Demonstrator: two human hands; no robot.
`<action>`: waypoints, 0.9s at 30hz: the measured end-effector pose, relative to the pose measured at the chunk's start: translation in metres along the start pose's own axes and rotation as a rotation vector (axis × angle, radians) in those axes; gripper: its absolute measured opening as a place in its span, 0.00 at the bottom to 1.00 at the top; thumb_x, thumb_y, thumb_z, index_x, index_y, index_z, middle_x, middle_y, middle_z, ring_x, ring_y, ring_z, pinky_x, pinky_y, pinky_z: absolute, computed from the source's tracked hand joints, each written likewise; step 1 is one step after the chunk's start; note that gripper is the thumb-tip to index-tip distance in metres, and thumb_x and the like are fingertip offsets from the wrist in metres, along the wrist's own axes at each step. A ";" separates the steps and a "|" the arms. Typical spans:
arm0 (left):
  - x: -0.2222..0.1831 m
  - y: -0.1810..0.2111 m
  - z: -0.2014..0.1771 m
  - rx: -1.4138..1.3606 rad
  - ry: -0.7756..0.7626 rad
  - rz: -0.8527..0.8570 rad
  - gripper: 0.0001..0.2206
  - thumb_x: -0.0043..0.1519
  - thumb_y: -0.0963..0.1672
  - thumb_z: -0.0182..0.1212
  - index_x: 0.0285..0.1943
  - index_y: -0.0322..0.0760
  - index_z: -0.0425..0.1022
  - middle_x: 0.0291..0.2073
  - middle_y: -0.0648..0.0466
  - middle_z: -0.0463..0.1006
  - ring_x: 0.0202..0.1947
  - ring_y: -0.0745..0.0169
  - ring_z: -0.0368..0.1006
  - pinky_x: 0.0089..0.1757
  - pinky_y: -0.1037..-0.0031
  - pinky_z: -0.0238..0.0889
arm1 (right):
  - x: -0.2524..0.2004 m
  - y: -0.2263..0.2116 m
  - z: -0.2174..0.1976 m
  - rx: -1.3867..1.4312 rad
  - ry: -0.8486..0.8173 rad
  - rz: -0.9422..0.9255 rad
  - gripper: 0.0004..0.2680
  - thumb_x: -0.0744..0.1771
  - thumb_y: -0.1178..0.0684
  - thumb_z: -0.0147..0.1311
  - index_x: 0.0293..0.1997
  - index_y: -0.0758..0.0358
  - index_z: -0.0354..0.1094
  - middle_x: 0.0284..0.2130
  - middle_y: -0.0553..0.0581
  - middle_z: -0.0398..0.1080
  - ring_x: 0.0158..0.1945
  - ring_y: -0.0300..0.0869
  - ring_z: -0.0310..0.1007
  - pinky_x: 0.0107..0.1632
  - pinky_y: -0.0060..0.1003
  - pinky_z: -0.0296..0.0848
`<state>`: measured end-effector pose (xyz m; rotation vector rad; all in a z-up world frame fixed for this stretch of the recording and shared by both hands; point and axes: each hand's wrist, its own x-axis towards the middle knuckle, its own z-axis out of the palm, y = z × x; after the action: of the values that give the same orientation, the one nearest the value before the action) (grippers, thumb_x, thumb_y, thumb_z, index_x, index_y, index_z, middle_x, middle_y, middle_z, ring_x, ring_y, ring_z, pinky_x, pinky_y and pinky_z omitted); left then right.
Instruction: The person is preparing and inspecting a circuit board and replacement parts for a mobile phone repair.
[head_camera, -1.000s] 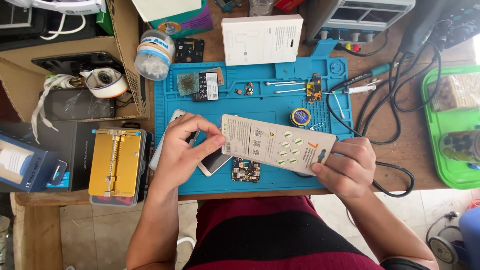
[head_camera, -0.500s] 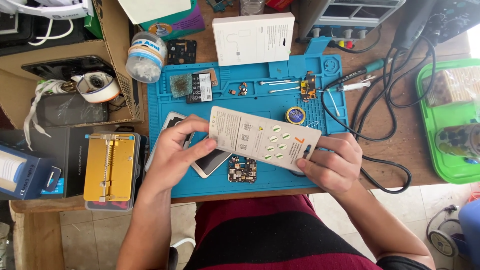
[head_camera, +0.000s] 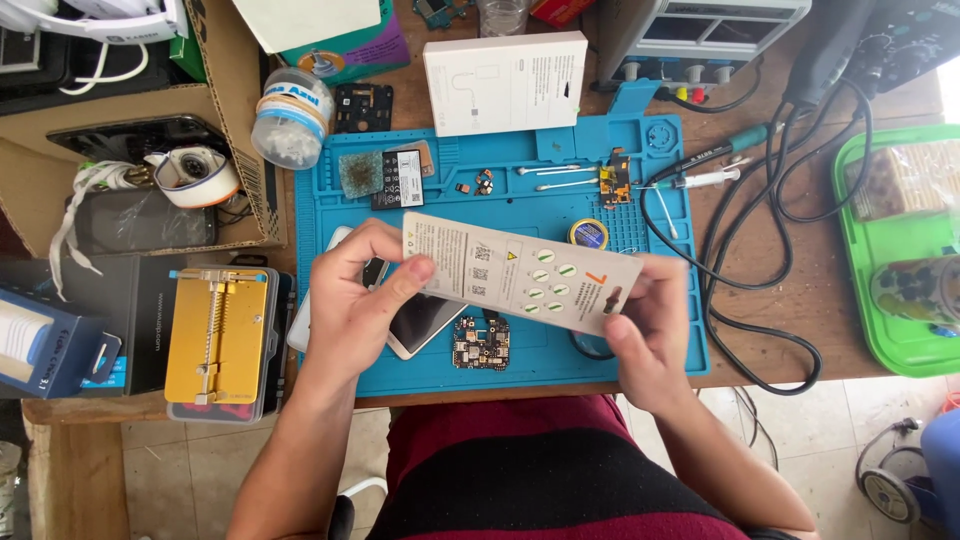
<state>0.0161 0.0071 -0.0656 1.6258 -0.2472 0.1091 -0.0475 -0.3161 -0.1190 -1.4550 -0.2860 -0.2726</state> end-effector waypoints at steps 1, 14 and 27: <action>-0.001 0.002 0.002 0.019 -0.008 -0.001 0.11 0.70 0.42 0.78 0.36 0.33 0.83 0.33 0.48 0.81 0.42 0.63 0.73 0.51 0.66 0.68 | -0.001 0.000 0.001 0.012 -0.050 0.068 0.16 0.76 0.41 0.56 0.63 0.64 0.63 0.44 0.61 0.82 0.41 0.41 0.86 0.43 0.40 0.87; 0.005 0.028 -0.001 -0.028 -0.059 -0.146 0.09 0.75 0.43 0.70 0.43 0.34 0.77 0.21 0.47 0.84 0.26 0.70 0.75 0.38 0.76 0.71 | 0.015 -0.012 0.005 -0.090 -0.028 0.106 0.17 0.78 0.46 0.48 0.34 0.64 0.73 0.19 0.57 0.79 0.24 0.39 0.82 0.36 0.33 0.82; -0.009 0.017 -0.087 0.101 0.466 0.094 0.13 0.82 0.48 0.70 0.58 0.46 0.67 0.54 0.59 0.75 0.56 0.70 0.70 0.60 0.73 0.66 | 0.020 -0.031 -0.055 0.037 -0.033 0.234 0.15 0.80 0.43 0.46 0.37 0.53 0.66 0.25 0.50 0.75 0.31 0.37 0.72 0.41 0.32 0.71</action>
<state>0.0103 0.0934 -0.0450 1.6389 0.0419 0.5718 -0.0379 -0.3741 -0.0881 -1.4424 -0.1443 -0.0530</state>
